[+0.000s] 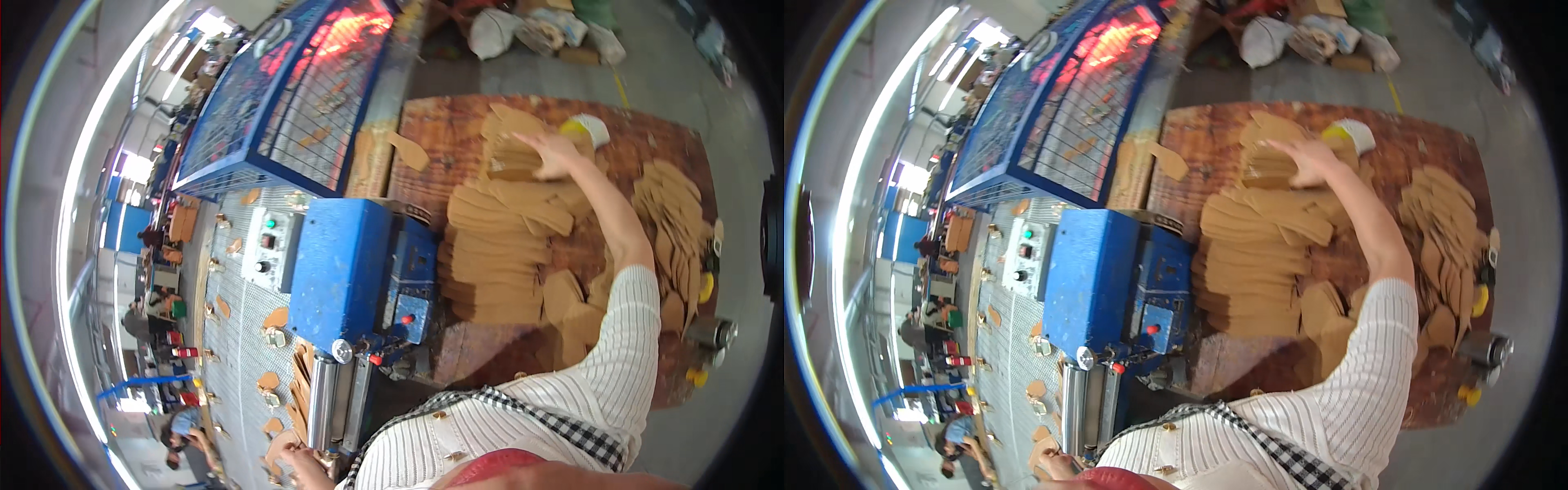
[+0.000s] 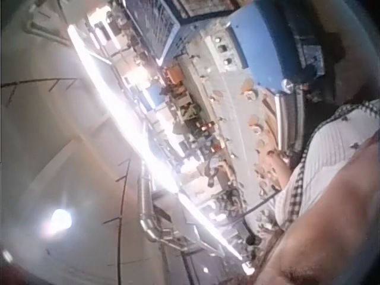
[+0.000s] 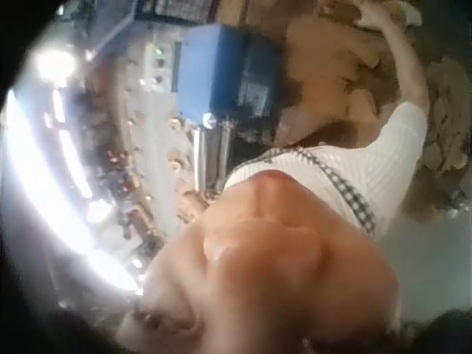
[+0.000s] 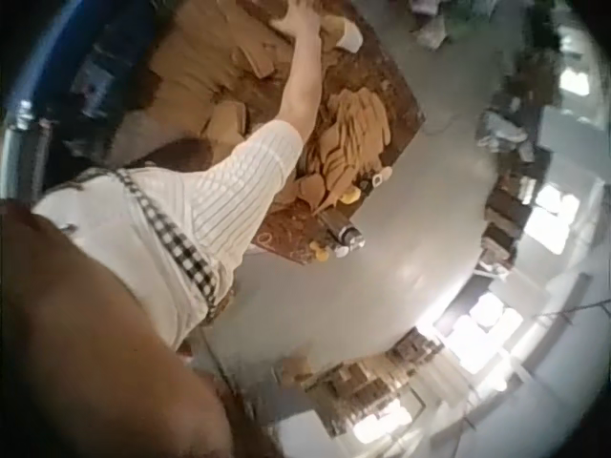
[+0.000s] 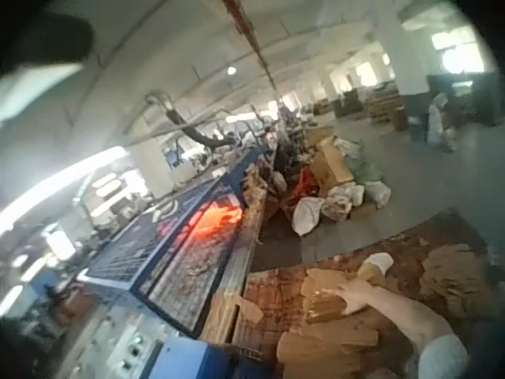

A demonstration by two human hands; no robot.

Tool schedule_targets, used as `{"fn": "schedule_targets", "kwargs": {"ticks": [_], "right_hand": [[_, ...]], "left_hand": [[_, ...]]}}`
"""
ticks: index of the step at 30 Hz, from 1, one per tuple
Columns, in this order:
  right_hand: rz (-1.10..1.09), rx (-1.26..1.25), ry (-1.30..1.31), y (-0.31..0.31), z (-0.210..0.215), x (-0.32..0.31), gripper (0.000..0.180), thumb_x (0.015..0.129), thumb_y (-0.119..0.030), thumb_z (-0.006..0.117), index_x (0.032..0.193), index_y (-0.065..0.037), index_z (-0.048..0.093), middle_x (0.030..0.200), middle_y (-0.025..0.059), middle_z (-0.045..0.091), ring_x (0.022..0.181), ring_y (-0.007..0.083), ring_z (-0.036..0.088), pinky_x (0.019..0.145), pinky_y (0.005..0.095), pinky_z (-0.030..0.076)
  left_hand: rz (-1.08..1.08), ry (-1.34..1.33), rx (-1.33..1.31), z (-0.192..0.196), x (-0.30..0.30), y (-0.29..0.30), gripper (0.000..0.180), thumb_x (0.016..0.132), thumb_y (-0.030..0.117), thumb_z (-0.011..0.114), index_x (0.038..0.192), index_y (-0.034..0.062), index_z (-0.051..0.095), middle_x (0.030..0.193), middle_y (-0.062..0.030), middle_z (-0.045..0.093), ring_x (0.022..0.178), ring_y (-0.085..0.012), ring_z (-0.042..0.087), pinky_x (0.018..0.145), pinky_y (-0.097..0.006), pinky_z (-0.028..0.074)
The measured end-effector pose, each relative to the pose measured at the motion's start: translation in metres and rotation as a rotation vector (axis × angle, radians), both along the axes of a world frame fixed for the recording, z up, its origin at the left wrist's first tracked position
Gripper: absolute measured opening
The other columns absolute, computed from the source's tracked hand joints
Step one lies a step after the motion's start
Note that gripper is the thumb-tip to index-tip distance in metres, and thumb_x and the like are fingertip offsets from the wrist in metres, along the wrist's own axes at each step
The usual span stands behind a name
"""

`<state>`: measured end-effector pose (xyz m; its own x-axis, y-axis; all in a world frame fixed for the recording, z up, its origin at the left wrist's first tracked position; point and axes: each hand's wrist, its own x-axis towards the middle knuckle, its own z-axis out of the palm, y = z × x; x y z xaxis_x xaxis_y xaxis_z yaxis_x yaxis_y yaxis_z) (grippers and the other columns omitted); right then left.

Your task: The person feeds tan-colored shoe insoles into a blue grinding machine one by one. They pick up insoles from a pile on the right, pass them through the machine's rollers, and place the processed insoles onto a metal mesh conveyor belt.

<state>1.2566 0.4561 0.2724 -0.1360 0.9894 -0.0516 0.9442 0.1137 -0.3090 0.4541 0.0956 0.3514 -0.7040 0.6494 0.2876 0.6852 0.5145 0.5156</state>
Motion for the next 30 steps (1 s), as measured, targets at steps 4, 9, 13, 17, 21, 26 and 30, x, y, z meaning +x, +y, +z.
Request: {"fn": "schedule_targets", "kwargs": {"ticks": [4, 9, 13, 17, 21, 26, 30], "right_hand": [[-0.061, 0.078, -0.203, -0.020, -0.026, -0.024, 0.090, 0.064, -0.030, 0.070, 0.138, -0.030, 0.020, 0.117, 0.0206, 0.045, 0.106, 0.0331, 0.048, 0.087, 0.0416, 0.042], [-0.028, 0.365, -0.362, -0.053, -0.031, -0.049, 0.084, 0.061, -0.021, 0.071, 0.134, -0.033, 0.031, 0.119, 0.0186, 0.044, 0.109, 0.0327, 0.046, 0.088, 0.0426, 0.041], [-0.077, 0.348, -0.303, -0.050, -0.033, -0.055, 0.084, 0.061, -0.021, 0.071, 0.133, -0.036, 0.031, 0.121, 0.0177, 0.043, 0.109, 0.0328, 0.045, 0.087, 0.0428, 0.042], [-0.099, 0.273, -0.326, -0.053, -0.019, -0.058, 0.084, 0.062, -0.021, 0.071, 0.133, -0.038, 0.030, 0.119, 0.0169, 0.044, 0.104, 0.0312, 0.048, 0.085, 0.0421, 0.043], [-0.030, 0.397, -0.407, -0.060, -0.001, -0.071, 0.079, 0.064, -0.019, 0.068, 0.131, -0.041, 0.033, 0.116, 0.0163, 0.047, 0.095, 0.0282, 0.051, 0.080, 0.0399, 0.044], [0.000, 0.616, -0.406, -0.088, 0.032, -0.099, 0.076, 0.061, -0.017, 0.066, 0.129, -0.040, 0.039, 0.108, 0.0150, 0.051, 0.088, 0.0280, 0.053, 0.073, 0.0401, 0.046], [0.021, 0.615, -0.292, -0.141, 0.062, -0.154, 0.078, 0.059, -0.018, 0.068, 0.129, -0.038, 0.039, 0.108, 0.0141, 0.051, 0.092, 0.0288, 0.053, 0.075, 0.0396, 0.046]], "left_hand": [[0.433, -0.754, 0.444, -0.047, -0.087, -0.005, 0.018, 0.066, 0.007, 0.050, 0.082, 0.0079, 0.040, 0.072, -0.0072, 0.044, 0.066, -0.0219, 0.046, 0.057, -0.035, 0.041], [0.761, -1.483, 0.888, -0.057, -0.091, 0.009, 0.013, 0.063, 0.015, 0.050, 0.066, 0.0100, 0.039, 0.064, -0.0055, 0.042, 0.053, -0.0204, 0.042, 0.044, -0.032, 0.033], [0.539, -0.777, 0.639, -0.068, -0.092, 0.002, 0.014, 0.063, 0.013, 0.050, 0.068, 0.0102, 0.037, 0.065, -0.0049, 0.041, 0.048, -0.0189, 0.037, 0.041, -0.032, 0.030], [0.677, -1.083, 0.742, -0.031, -0.030, 0.052, 0.014, 0.063, 0.013, 0.050, 0.068, 0.0109, 0.037, 0.067, -0.0048, 0.041, 0.054, -0.0191, 0.038, 0.054, -0.038, 0.038], [0.898, -1.094, 0.757, -0.019, -0.011, 0.066, 0.013, 0.064, 0.015, 0.050, 0.066, 0.0126, 0.038, 0.063, -0.0028, 0.037, 0.054, -0.0187, 0.036, 0.056, -0.039, 0.039], [0.296, -0.891, 0.256, -0.052, -0.024, 0.045, 0.009, 0.071, 0.016, 0.053, 0.072, 0.0121, 0.045, 0.061, -0.0032, 0.042, 0.053, -0.0188, 0.042, 0.047, -0.036, 0.035], [0.656, -1.588, 0.649, -0.142, -0.209, 0.053, 0.014, 0.066, 0.007, 0.057, 0.077, 0.0114, 0.049, 0.075, -0.0014, 0.049, 0.071, -0.0171, 0.043, 0.072, -0.041, 0.035]]}}
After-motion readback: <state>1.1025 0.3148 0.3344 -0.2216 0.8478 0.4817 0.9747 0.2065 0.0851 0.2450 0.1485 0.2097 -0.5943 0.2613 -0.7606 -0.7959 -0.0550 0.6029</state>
